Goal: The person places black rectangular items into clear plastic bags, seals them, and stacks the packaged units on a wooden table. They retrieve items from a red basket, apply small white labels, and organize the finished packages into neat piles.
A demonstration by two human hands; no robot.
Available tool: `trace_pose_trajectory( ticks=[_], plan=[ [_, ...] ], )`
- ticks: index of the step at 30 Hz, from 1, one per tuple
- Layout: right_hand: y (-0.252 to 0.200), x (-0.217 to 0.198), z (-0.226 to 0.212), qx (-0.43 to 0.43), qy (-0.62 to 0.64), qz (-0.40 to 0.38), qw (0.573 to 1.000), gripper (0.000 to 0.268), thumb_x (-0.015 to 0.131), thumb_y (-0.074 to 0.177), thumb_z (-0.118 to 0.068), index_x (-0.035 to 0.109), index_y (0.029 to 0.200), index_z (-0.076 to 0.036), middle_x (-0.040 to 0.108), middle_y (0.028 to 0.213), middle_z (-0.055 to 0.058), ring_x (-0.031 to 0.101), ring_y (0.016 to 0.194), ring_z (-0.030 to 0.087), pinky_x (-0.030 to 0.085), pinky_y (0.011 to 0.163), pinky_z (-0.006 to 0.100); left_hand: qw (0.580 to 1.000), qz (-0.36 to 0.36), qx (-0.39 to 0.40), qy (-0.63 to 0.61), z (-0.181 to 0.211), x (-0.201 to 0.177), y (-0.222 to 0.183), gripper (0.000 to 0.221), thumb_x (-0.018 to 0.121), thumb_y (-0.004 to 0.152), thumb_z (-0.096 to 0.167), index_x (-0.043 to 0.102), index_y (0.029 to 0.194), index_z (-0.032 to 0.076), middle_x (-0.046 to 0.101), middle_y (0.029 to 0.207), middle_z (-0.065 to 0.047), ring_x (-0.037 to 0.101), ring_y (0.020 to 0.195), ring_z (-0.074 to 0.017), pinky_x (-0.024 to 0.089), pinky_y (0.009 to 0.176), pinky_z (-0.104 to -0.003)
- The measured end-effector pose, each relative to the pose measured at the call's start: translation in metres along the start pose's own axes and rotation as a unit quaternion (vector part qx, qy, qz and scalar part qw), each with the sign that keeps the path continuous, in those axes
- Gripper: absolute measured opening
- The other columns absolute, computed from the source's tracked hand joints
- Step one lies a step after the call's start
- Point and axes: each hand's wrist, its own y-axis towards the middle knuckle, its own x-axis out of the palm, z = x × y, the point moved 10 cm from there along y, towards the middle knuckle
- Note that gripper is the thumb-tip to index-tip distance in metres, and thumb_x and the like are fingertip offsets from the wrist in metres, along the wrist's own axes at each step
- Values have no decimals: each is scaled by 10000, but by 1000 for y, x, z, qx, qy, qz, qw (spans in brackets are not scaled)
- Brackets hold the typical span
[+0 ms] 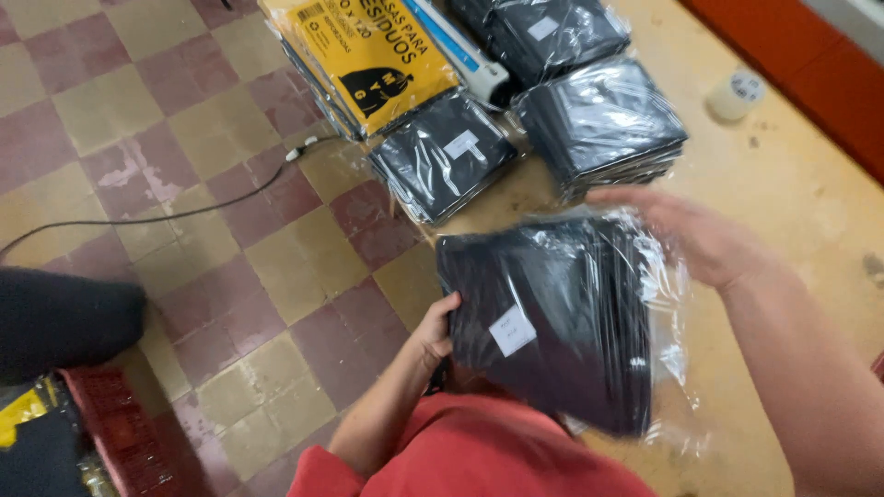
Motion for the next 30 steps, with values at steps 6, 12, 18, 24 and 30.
trace_pose_trajectory(
  ticks=[6,12,18,24,30],
  plan=[
    [77,-12,187,149,719,-171,657,664,513,1044,-459,487,1424,86,552,1391,302,555,1263,400,442,1052,465,970,210,93,-81,90,2,-39,639,846,730,397,628,1205,31,683,1156,-207,657,1092,-383,513,975,-552],
    [214,2,78,236,-197,76,948,928,778,782,-557,387,1546,-205,351,1559,200,310,1425,466,188,976,839,940,214,258,60,230,52,-9,480,847,790,337,591,1141,132,680,1024,-100,700,911,-247,605,790,-407],
    [358,-28,125,88,-193,152,965,581,893,658,-290,703,1177,-112,702,1077,107,655,1093,299,485,930,414,892,328,213,225,298,71,25,892,823,819,493,393,1501,112,485,1478,-190,433,1405,-338,385,1128,-515],
    [428,-21,234,62,-92,134,985,462,846,647,-145,734,1094,-113,724,916,31,683,891,182,487,850,334,744,423,193,481,330,59,33,850,749,756,710,585,1356,131,671,1272,-122,573,1280,-273,486,1051,-453],
    [369,6,109,-2,-415,170,894,548,721,829,-185,588,1347,-63,647,1218,158,614,1169,334,491,1002,461,546,474,74,686,349,67,20,1043,418,866,864,476,1433,-10,610,1297,-292,562,1264,-438,440,1046,-564]
  ],
)
